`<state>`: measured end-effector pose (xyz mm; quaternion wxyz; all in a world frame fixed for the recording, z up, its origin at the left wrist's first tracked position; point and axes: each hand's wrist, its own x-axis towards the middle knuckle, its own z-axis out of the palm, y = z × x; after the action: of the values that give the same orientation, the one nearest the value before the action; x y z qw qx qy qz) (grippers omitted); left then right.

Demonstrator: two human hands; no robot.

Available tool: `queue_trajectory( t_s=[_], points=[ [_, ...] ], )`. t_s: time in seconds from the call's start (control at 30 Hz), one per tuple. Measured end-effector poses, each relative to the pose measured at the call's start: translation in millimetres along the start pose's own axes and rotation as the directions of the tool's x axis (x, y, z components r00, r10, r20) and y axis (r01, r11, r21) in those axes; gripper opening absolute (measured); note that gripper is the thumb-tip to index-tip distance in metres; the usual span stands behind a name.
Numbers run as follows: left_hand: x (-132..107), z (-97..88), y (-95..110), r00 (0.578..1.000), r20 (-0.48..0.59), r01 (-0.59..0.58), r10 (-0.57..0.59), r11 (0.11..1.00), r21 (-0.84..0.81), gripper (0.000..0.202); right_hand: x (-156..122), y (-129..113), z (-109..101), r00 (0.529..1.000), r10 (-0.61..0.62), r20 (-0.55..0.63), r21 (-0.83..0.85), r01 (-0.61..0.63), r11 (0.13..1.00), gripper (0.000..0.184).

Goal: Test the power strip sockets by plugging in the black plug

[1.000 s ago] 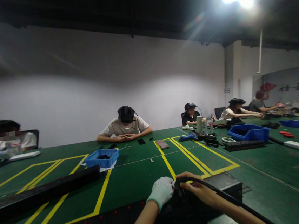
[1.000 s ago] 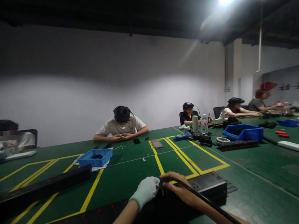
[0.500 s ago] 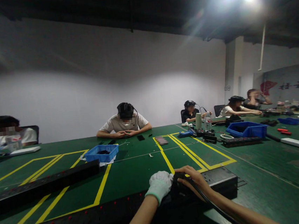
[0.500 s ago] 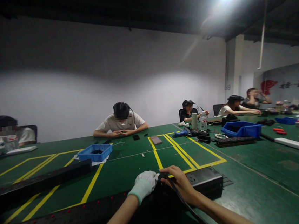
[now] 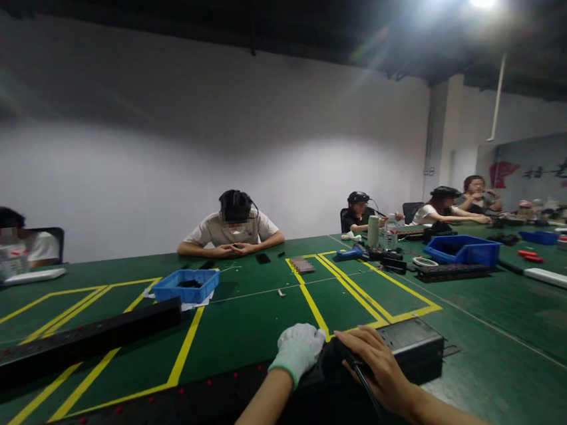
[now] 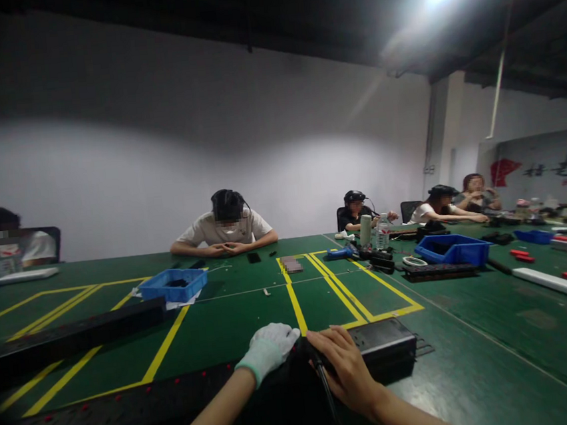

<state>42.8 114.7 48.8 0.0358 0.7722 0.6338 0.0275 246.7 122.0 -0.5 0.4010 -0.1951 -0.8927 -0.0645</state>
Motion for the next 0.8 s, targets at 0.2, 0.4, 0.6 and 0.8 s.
queue_trajectory(
  t_s=[0.2,0.4,0.6,0.8],
  points=[
    [3.2,2.0,0.4,0.999,0.042,0.003,-0.002,1.0,-0.027,0.032,7.7,-13.1,-5.0,0.996,-0.033,0.077,-0.094,0.041,0.995,0.054],
    [10.7,4.9,2.4,0.993,0.085,0.081,-0.08,0.997,-0.012,0.031,14.7,-50.2,6.0,0.975,-0.152,0.159,-0.18,0.18,0.967,0.038],
    [2.6,1.6,1.1,0.998,0.055,-0.003,0.003,1.0,0.007,0.033,17.1,-40.7,0.1,0.995,-0.045,0.088,-0.111,0.055,0.992,0.032],
    [2.2,3.3,-1.4,0.998,0.036,-0.049,0.049,0.999,0.006,0.032,23.7,-25.9,-17.9,0.979,-0.127,0.162,-0.04,0.135,0.99,0.036]
  ],
)
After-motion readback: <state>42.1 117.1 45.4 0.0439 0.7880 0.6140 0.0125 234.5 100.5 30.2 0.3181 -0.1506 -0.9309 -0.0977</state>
